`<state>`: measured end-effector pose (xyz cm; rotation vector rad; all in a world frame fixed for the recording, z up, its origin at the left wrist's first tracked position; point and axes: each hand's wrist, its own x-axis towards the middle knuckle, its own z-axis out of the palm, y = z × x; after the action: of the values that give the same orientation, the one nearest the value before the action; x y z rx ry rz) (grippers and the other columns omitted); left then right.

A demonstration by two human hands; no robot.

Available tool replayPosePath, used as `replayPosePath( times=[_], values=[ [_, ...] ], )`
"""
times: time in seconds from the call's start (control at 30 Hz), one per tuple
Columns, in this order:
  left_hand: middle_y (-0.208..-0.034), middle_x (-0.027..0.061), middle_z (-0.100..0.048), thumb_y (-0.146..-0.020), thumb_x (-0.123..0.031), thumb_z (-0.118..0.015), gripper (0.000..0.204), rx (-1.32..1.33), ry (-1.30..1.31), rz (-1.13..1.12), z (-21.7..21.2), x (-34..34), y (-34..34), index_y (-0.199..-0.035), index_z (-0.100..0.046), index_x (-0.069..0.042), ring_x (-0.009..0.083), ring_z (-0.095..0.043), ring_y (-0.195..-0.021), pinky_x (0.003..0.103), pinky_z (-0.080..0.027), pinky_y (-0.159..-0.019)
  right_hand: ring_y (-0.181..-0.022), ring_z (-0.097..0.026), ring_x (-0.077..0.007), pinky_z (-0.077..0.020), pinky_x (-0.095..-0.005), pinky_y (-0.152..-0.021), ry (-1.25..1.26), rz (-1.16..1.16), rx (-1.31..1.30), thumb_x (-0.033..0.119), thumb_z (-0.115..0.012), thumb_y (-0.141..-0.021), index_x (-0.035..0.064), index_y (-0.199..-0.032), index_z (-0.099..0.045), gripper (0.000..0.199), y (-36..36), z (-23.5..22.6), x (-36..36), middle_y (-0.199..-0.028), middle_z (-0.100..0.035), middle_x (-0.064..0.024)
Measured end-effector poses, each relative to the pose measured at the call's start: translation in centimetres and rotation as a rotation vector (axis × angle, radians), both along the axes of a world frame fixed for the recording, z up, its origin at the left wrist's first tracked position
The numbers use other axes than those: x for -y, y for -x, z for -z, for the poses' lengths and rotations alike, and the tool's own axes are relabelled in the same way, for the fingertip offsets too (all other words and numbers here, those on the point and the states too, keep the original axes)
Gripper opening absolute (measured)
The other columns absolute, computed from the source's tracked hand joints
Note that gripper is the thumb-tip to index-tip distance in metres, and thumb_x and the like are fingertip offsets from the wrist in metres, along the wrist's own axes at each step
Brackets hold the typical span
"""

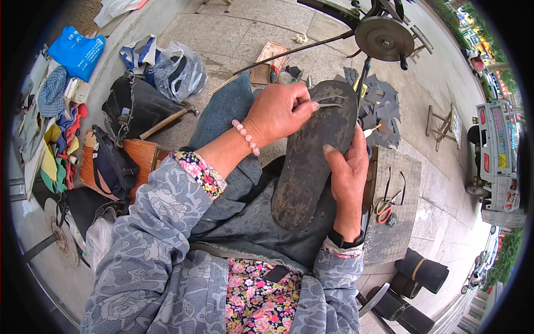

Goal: Sewing and repairing the sole of a shoe using a large needle and thread.

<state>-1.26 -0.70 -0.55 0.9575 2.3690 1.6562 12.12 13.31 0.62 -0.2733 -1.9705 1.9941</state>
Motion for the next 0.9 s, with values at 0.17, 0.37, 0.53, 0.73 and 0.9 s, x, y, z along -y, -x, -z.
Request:
replayPosePath(
  times=[0.17,0.37,0.53,0.73,0.9],
  values=[
    [-0.058,0.0014,-0.058,-0.089,-0.015,-0.071,0.018,-0.009,-0.024,0.019,0.06,-0.24,-0.14,-0.083,-0.064,0.000,0.0034,-0.048,-0.054,0.025,-0.039,-0.049,-0.120,-0.054,-0.0181,-0.0415,-0.0321,-0.104,0.040,0.008,0.001,-0.007,-0.053,-0.083,-0.0051,-0.145,-0.038,0.064,-0.09,-0.29,0.05,-0.132,-0.055,-0.0131],
    [-0.058,0.0002,-0.058,-0.089,-0.015,-0.071,0.018,-0.004,-0.005,0.006,0.06,-0.09,-0.06,-0.082,-0.063,0.000,0.0032,-0.047,-0.054,0.025,-0.039,-0.049,-0.120,-0.054,-0.0186,-0.0417,-0.0319,-0.104,0.012,-0.010,-0.002,-0.006,-0.053,-0.083,-0.0051,-0.145,-0.038,0.064,0.03,-0.08,-0.02,-0.133,-0.055,-0.0140],
    [-0.058,0.0002,-0.057,-0.089,-0.015,-0.071,0.018,-0.011,-0.008,0.011,0.16,-0.16,0.01,-0.082,-0.063,0.000,0.0029,-0.047,-0.054,0.024,-0.039,-0.049,-0.120,-0.054,-0.0186,-0.0415,-0.0319,-0.104,-0.001,-0.003,-0.002,-0.006,-0.054,-0.083,-0.0058,-0.145,-0.038,0.064,0.05,-0.57,0.21,-0.132,-0.056,-0.0143],
    [-0.057,0.0003,-0.057,-0.089,-0.015,-0.071,0.019,-0.019,-0.020,0.005,-0.22,-0.15,-0.13,-0.081,-0.063,0.000,0.0034,-0.047,-0.053,0.025,-0.039,-0.049,-0.122,-0.054,-0.0188,-0.0406,-0.0321,-0.105,0.010,0.000,0.006,-0.006,-0.054,-0.083,-0.0062,-0.145,-0.037,0.064,0.01,-0.40,0.13,-0.133,-0.055,-0.0147],
    [-0.057,-0.0001,-0.056,-0.089,-0.015,-0.072,0.019,0.004,-0.011,-0.004,-0.08,-0.18,-0.12,-0.081,-0.064,0.000,0.0029,-0.046,-0.054,0.025,-0.038,-0.049,-0.122,-0.054,-0.0189,-0.0403,-0.0322,-0.105,-0.002,-0.005,0.005,-0.006,-0.054,-0.083,-0.0059,-0.146,-0.037,0.065,0.02,-0.04,-0.09,-0.133,-0.055,-0.0148]
  ],
)
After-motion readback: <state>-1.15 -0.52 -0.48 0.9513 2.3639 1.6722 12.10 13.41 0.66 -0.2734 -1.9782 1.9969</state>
